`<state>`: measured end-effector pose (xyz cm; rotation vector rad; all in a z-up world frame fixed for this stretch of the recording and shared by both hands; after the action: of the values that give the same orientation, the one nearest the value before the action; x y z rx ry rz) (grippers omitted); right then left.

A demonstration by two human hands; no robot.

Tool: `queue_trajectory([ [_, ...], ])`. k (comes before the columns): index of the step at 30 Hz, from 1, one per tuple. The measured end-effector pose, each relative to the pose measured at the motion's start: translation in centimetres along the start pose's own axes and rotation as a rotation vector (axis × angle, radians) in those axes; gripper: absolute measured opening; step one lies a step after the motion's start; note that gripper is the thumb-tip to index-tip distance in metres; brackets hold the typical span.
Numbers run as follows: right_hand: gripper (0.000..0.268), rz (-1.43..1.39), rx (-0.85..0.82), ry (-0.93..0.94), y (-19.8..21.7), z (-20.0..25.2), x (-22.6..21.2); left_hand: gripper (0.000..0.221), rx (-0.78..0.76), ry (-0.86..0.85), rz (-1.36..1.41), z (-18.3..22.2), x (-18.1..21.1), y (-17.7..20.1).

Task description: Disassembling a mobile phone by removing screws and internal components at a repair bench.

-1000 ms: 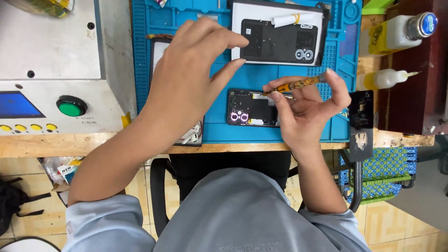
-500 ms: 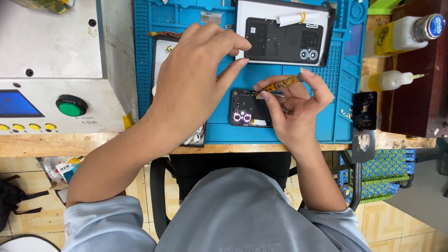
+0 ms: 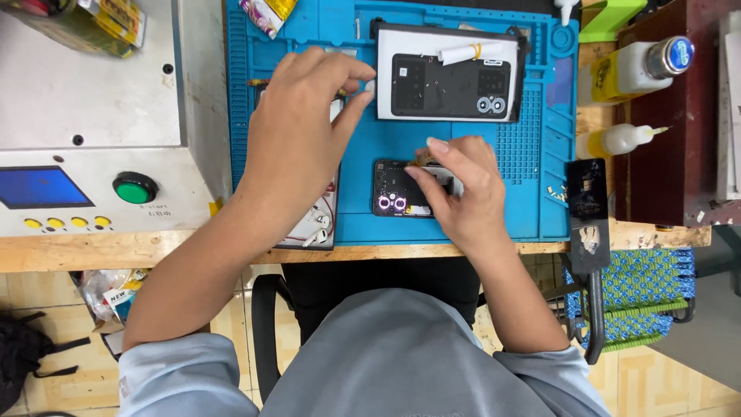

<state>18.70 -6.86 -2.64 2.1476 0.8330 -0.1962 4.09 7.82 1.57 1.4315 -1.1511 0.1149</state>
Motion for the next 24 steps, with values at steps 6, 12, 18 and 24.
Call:
queue_trajectory([
  [6, 0.058, -0.029, 0.037, -0.005, 0.0, 0.0, -0.4, 0.022, -0.006, 0.017, -0.208, -2.7, -1.7, -2.8],
  [12, 0.056, 0.066, 0.052, -0.055, 0.1, 0.2, 0.3, 0.021, -0.173, 0.112, -0.356, -7.2, -4.6, -9.7],
  [18, 0.052, 0.085, 0.205, 0.003, 1.3, -0.1, 0.1, 0.018, -0.173, 0.082, -0.312, -8.2, -4.7, -10.5],
  [24, 0.056, 0.157, 0.204, 0.039, 0.3, 0.2, 0.8, 0.016, -0.194, 0.113, -0.328, -8.3, -5.7, -10.7],
])
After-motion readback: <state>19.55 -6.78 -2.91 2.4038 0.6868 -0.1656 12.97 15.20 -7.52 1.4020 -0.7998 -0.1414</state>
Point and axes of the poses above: each hand's wrist, its own z-axis away from the middle knuckle, its own y-axis out of the back of the hand, x = y × z, the point moved 9 cm from there along -z, towards the middle knuckle, and after that the axes turned 7 degrees about y, right-handed, at the moved point
